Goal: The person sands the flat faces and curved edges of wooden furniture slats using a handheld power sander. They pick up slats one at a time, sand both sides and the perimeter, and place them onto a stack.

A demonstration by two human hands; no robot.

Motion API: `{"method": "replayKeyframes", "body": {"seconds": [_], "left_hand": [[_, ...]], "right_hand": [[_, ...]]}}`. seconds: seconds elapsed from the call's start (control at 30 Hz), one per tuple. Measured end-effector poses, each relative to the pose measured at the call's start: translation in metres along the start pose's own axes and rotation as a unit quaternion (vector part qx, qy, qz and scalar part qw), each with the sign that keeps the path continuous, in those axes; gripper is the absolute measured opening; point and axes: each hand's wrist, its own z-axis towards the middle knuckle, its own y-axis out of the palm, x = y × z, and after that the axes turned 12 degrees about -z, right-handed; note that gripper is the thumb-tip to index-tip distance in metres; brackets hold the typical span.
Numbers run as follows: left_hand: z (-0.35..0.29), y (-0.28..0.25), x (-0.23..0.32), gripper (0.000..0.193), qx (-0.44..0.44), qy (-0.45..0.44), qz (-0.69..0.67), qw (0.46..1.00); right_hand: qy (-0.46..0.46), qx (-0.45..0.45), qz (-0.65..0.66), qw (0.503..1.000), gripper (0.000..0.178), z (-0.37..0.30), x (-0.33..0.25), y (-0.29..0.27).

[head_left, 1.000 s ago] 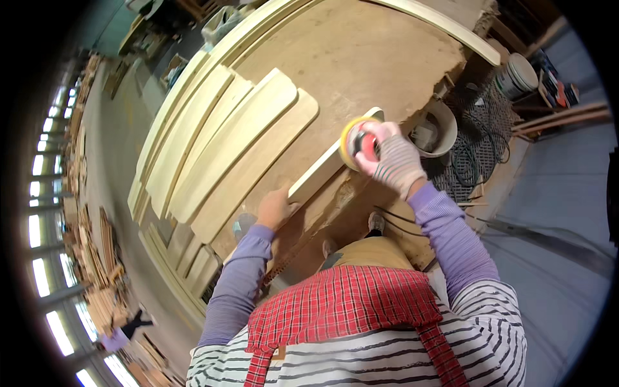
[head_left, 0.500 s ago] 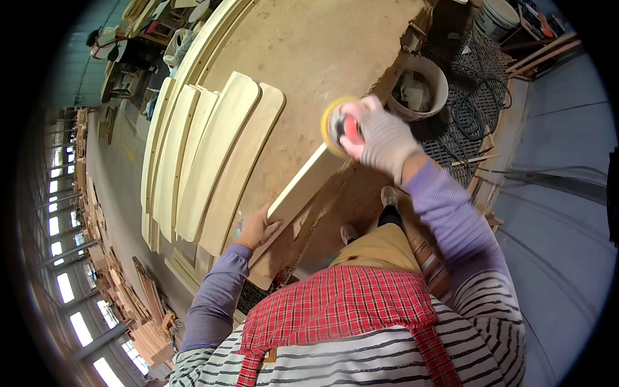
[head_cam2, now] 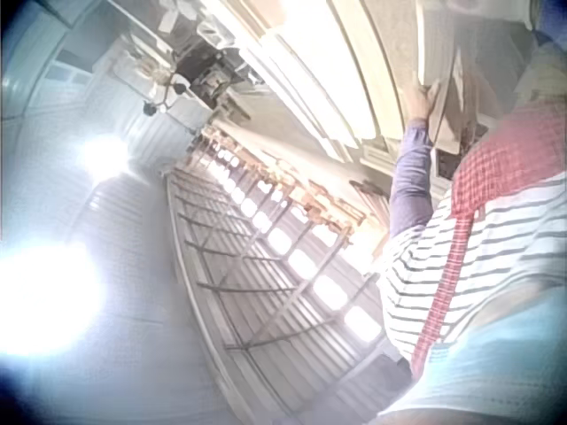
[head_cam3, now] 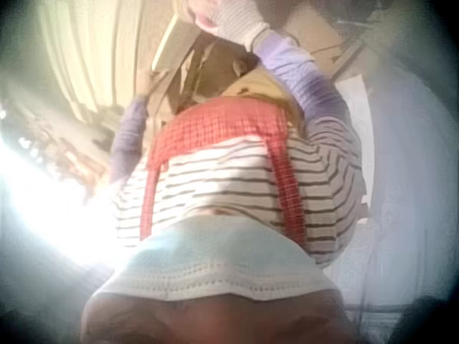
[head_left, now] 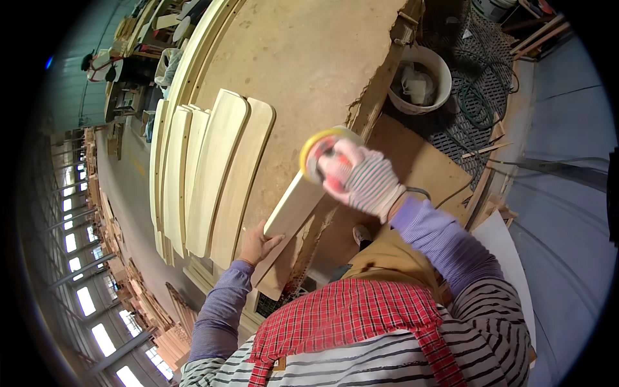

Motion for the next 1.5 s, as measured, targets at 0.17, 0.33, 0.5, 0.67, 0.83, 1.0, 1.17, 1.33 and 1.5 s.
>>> {"method": "replayKeyframes", "body": {"seconds": [0.17, 0.33, 0.5, 0.67, 0.83, 1.0, 1.17, 1.33, 1.5], "left_hand": [[-0.007, 0.003, 0.010, 0.055, 0.001, 0.003, 0.040, 0.999], [-0.001, 0.001, 0.012, 0.051, 0.006, -0.016, -0.021, 1.000], [-0.006, 0.001, 0.011, 0.049, -0.004, -0.034, -0.035, 0.999], [-0.004, -0.002, 0.019, 0.045, 0.005, -0.036, -0.060, 0.998], [-0.007, 0.007, 0.000, 0.044, 0.016, -0.044, -0.108, 0.993], [-0.012, 0.009, 0.023, 0.038, 0.032, -0.032, -0.065, 0.997], [-0.018, 0.019, 0.022, 0.031, 0.042, 0.012, 0.045, 0.998], [-0.039, 0.039, 0.011, 0.031, 0.108, -0.001, 0.100, 0.989], [-0.028, 0.036, 0.019, 0.031, 0.105, 0.037, 0.094, 0.989]], "right_hand": [[0.235, -0.159, 0.271, 0.920, 0.050, 0.060, 0.090, -0.025], [0.326, -0.157, 0.408, 0.838, 0.048, 0.018, 0.110, 0.000], [0.081, -0.062, 0.107, 0.989, 0.043, 0.032, 0.050, -0.027], [0.181, -0.011, 0.212, 0.960, 0.048, 0.042, 0.055, -0.010], [0.387, -0.132, 0.520, 0.750, 0.048, -0.003, 0.108, 0.025], [0.422, -0.212, 0.570, 0.672, 0.047, -0.009, 0.128, 0.028], [0.291, -0.175, 0.450, 0.826, 0.051, 0.018, 0.117, -0.013], [0.021, -0.218, 0.064, 0.974, 0.026, 0.045, 0.003, -0.077], [-0.094, -0.156, -0.022, 0.983, 0.021, 0.021, -0.043, -0.029]]}}
